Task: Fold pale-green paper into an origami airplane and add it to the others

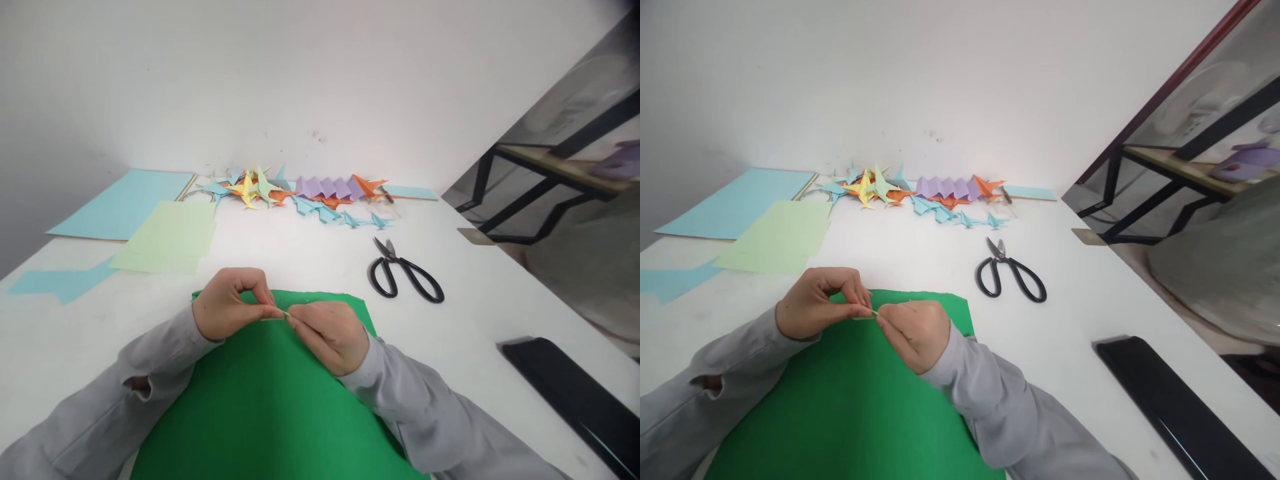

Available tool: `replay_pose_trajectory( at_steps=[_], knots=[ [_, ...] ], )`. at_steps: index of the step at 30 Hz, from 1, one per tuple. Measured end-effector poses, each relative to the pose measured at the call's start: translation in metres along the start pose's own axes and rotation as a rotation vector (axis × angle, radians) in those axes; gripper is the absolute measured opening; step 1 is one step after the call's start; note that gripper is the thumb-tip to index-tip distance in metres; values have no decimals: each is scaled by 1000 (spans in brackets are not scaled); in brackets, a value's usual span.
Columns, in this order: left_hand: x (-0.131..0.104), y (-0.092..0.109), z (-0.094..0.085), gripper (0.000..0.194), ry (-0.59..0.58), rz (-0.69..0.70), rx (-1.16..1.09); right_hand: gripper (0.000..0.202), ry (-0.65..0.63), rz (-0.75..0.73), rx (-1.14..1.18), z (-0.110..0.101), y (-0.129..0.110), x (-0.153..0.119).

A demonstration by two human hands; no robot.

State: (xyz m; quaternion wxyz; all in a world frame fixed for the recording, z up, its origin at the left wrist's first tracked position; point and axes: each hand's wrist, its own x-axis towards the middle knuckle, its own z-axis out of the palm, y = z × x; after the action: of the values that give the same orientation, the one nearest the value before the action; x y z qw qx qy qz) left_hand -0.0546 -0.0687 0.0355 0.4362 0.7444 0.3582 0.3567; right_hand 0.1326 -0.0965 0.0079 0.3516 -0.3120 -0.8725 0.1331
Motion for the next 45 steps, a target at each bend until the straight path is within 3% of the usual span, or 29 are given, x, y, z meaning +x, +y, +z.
replay_pose_trajectory(
  at_steps=[3, 7, 11, 13, 15, 18, 21, 24, 27, 31, 37, 42, 45],
  knots=[
    [1, 0, -1, 23, -7, -44, -57, 27, -25, 63, 118, -3, -4, 3],
    [3, 2, -3, 26, 15, -233, -148, 27, -39, 290, 338, -7, -7, 4],
    [4, 1, -5, 25, 187, -327, -237, 23, 67, 620, 658, -3, 2, 2],
    [5, 0, -4, 22, 251, -303, -230, 23, 122, 765, 841, 1, 9, 3],
    [4, -2, -2, 21, 240, -274, -231, 24, 111, 865, 1023, 4, 15, 5],
    [1, -2, 3, 24, 153, -188, -293, 23, 61, 949, 1276, 5, 19, 8],
    [-1, 0, 5, 34, 56, -17, -249, 21, -41, 982, 1473, 3, 17, 10],
    [-2, 0, 7, 15, 14, 84, -137, 20, -148, 1002, 1565, 2, 15, 9],
    [-2, 0, 9, 6, 0, 74, -167, 22, -207, 1016, 1573, 1, 15, 8],
    [-1, 1, 11, 13, 56, -65, -253, 36, -251, 1020, 1429, 1, 10, 10],
    [-3, -2, 10, 17, 100, -182, -217, 35, -19, 831, 1087, 8, -1, 7],
    [-3, -5, 10, 19, 111, -221, -220, 25, 63, 730, 895, 11, -1, 0],
    [-2, -4, 12, 17, 84, -230, -243, 22, 64, 588, 692, 11, 1, -1]
  ],
)
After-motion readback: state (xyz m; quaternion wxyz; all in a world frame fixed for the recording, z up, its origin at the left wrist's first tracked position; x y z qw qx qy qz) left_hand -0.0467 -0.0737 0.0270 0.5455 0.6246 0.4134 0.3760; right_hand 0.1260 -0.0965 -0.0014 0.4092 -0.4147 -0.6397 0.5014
